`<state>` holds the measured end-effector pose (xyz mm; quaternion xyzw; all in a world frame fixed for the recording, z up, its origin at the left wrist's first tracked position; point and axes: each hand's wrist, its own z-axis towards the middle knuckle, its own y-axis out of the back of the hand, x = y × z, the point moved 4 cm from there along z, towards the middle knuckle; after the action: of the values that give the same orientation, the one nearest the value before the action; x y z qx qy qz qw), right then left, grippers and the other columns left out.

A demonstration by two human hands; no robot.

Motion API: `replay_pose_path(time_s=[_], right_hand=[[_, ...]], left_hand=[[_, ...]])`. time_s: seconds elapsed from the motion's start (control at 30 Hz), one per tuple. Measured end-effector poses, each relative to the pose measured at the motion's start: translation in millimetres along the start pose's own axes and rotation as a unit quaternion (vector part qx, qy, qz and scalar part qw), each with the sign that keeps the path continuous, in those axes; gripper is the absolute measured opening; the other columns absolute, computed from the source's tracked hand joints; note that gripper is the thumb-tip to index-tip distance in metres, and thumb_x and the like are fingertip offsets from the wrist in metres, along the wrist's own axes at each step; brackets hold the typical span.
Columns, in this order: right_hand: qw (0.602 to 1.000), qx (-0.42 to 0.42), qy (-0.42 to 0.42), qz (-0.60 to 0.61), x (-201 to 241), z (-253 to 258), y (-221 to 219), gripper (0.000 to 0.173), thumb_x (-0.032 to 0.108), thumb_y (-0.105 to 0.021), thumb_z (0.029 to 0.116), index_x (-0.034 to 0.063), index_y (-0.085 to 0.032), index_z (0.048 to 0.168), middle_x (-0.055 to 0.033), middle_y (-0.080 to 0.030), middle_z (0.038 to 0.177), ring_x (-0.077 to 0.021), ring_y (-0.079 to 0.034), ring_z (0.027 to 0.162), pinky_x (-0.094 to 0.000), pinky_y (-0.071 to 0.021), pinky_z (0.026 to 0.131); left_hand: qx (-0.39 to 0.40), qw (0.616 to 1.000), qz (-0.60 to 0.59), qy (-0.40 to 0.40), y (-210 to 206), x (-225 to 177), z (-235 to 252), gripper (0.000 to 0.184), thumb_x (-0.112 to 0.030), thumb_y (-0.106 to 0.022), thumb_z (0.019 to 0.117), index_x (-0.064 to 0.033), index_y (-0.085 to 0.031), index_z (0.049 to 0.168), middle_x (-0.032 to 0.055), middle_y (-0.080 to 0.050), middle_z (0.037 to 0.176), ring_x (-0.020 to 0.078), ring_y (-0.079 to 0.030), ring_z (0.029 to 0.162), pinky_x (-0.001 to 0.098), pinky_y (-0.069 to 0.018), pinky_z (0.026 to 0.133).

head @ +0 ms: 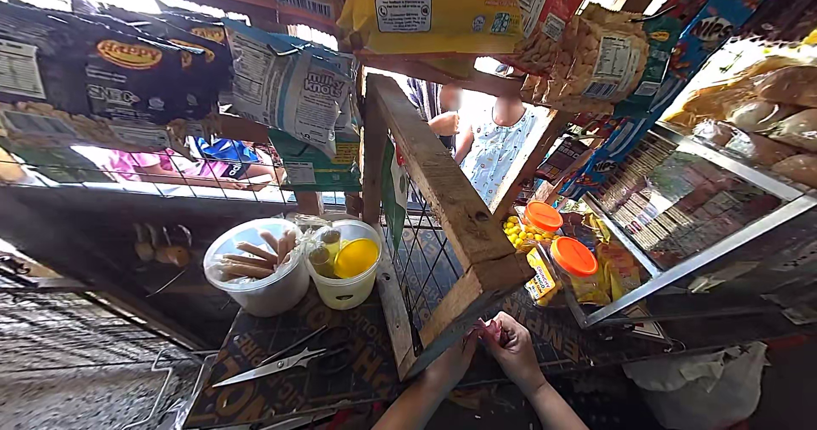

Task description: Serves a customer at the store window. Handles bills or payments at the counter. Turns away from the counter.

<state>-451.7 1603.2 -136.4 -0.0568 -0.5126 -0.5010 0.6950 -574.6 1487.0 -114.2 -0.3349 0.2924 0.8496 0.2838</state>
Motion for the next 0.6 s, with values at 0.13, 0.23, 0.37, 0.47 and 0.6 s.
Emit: replay_pose_path(time_s=[0.13, 0.23, 0.37, 0.47, 0.6], right_hand=[[1.000, 0.007, 0.003, 0.004, 0.5, 0.2, -0.6, 0.021, 0.023, -0.076, 0.0857, 0.0093, -0.062, 0.076, 0.0050, -0.057, 0.073, 0.0041, -0.052, 0.064, -0.0110, -0.0447, 0.059], [1.000, 0.013, 0.006, -0.003, 1.3, 0.2, -0.8, 0.022, 0.023, -0.076, 0.0856, 0.0093, -0.062, 0.076, 0.0045, -0.058, 0.072, 0.0032, -0.053, 0.064, -0.0118, -0.0454, 0.059], [0.999, 0.038, 0.015, 0.001, 3.9, -0.1, 0.3, 0.021, 0.025, -0.073, 0.0852, 0.0069, -0.064, 0.078, 0.0024, -0.060, 0.075, 0.0019, -0.057, 0.068, -0.0127, -0.0474, 0.063], [0.996, 0.066, 0.040, 0.032, 3.8, 0.0, 2.0, 0.033, 0.037, -0.066, 0.0910, 0.0045, -0.066, 0.086, -0.0009, -0.065, 0.082, 0.0004, -0.062, 0.078, -0.0146, -0.0514, 0.071], [0.994, 0.073, 0.041, 0.072, 2.4, 0.0, 2.1, 0.040, 0.046, -0.056, 0.0972, 0.0080, -0.064, 0.091, 0.0011, -0.064, 0.087, 0.0012, -0.062, 0.081, -0.0147, -0.0515, 0.072]], left_hand=[[0.008, 1.000, 0.005, 0.008, -0.3, 0.0, 0.1, 0.010, -0.003, -0.065, 0.0908, -0.0032, -0.073, 0.097, 0.0074, -0.070, 0.090, 0.0108, -0.069, 0.081, 0.0205, -0.0566, 0.077], [0.011, 1.000, 0.003, 0.013, 0.4, -1.6, 0.7, 0.010, -0.003, -0.065, 0.0908, -0.0024, -0.073, 0.096, 0.0081, -0.070, 0.089, 0.0113, -0.069, 0.081, 0.0212, -0.0567, 0.076], [0.019, 1.000, -0.005, 0.023, 0.8, -2.9, 1.7, 0.010, -0.003, -0.065, 0.0911, -0.0018, -0.073, 0.096, 0.0083, -0.070, 0.090, 0.0108, -0.069, 0.082, 0.0207, -0.0565, 0.077], [0.019, 1.000, -0.012, 0.021, 1.7, -3.5, 2.8, 0.010, -0.003, -0.065, 0.0907, -0.0015, -0.073, 0.096, 0.0085, -0.070, 0.090, 0.0110, -0.069, 0.083, 0.0206, -0.0561, 0.078], [0.011, 1.000, -0.018, 0.013, 1.5, -2.1, 2.8, 0.010, -0.002, -0.064, 0.0911, -0.0013, -0.073, 0.097, 0.0082, -0.070, 0.090, 0.0103, -0.069, 0.084, 0.0197, -0.0556, 0.079]])
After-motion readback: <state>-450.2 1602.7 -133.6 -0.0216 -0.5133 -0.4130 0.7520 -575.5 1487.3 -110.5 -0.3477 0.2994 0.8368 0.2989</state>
